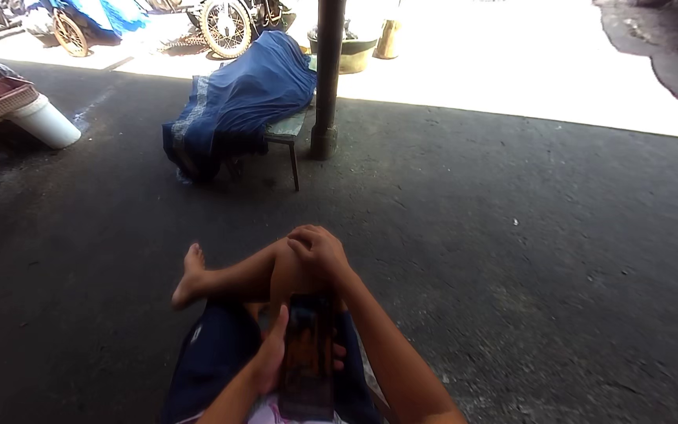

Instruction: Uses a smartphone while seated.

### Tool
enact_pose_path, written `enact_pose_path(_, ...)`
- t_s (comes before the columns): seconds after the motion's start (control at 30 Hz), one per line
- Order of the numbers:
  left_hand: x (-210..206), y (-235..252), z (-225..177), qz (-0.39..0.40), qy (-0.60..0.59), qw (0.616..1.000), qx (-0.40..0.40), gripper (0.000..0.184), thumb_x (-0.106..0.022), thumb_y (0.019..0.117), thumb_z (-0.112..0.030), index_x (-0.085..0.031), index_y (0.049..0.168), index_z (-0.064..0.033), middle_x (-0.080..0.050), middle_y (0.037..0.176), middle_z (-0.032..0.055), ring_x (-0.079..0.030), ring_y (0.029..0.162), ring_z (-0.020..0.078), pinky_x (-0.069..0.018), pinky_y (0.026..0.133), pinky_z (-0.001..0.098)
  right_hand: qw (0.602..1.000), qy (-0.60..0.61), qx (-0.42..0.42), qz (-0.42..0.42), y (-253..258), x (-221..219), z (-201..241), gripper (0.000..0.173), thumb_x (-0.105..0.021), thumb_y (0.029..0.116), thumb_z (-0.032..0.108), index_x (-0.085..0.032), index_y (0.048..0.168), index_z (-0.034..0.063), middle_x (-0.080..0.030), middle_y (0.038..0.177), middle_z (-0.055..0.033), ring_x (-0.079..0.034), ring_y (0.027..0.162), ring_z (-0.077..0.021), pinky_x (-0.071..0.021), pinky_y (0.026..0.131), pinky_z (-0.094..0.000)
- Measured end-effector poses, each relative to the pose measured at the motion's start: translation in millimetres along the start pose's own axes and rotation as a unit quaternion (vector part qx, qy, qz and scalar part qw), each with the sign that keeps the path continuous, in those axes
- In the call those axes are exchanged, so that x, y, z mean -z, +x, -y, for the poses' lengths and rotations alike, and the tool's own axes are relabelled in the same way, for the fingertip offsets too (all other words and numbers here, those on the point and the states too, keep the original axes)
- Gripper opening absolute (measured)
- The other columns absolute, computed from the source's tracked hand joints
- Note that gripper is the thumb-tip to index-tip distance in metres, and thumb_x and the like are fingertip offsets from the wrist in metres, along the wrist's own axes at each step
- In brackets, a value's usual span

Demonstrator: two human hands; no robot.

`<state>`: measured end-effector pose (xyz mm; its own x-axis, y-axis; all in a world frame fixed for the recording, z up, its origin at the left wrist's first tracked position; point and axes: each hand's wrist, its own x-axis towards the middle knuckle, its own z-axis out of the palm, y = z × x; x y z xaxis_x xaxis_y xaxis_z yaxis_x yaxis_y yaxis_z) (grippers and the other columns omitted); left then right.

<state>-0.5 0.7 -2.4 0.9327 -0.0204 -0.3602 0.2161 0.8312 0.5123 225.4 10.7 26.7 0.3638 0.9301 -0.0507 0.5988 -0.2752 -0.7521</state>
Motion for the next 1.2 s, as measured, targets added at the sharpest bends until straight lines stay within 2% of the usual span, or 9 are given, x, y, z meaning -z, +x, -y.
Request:
enact_pose_path(0.27, -0.6, -0.6, -0.1, -0.003, 0.004, 1.000, 0.003, 0.094, -0.020, 0.0933, -0.080, -0.046, 0.143, -0.0060, -0.063, 0.136, 0.0193, -0.064, 0.122, 0.0350, -0.0535, 0.102, 0.0488, 1.000, 0.001, 0.000, 0.003, 0.2, 0.6, -0.4, 0.036, -0.049, 0.1053, 0.040, -0.072, 0.124, 0.0196, -0.065, 0.135, 0.0011, -0.056, 0.129, -0.0199, -0.0422, 0.107, -0.0459)
enact_pose_path(0.63, 0.6, -0.1, 0.2, 0.004, 0.005, 1.000, 0.000, 0.095, -0.025, 0.0913, -0.083, -0.047, 0.143, -0.0061, -0.062, 0.137, 0.0190, -0.063, 0.123, 0.0354, -0.0526, 0.103, 0.0496, 1.000, 0.005, 0.007, -0.004, 0.4, -0.2, -1.2, 0.036, -0.050, 0.1048, 0.040, -0.073, 0.123, 0.0189, -0.066, 0.134, 0.0009, -0.057, 0.128, -0.0202, -0.0424, 0.106, -0.0461)
enact_pose_path(1.2, -1.4, -0.9, 0.0, -0.012, 0.006, 1.000, 0.003, 0.094, -0.022, 0.0931, -0.081, -0.047, 0.143, -0.0053, -0.063, 0.135, 0.0189, -0.064, 0.122, 0.0351, -0.0534, 0.102, 0.0491, 1.000, 0.006, 0.000, -0.005, -0.8, 0.4, 1.1, 0.035, -0.051, 0.1051, 0.038, -0.073, 0.124, 0.0188, -0.065, 0.135, 0.0008, -0.057, 0.128, -0.0202, -0.0425, 0.106, -0.0464)
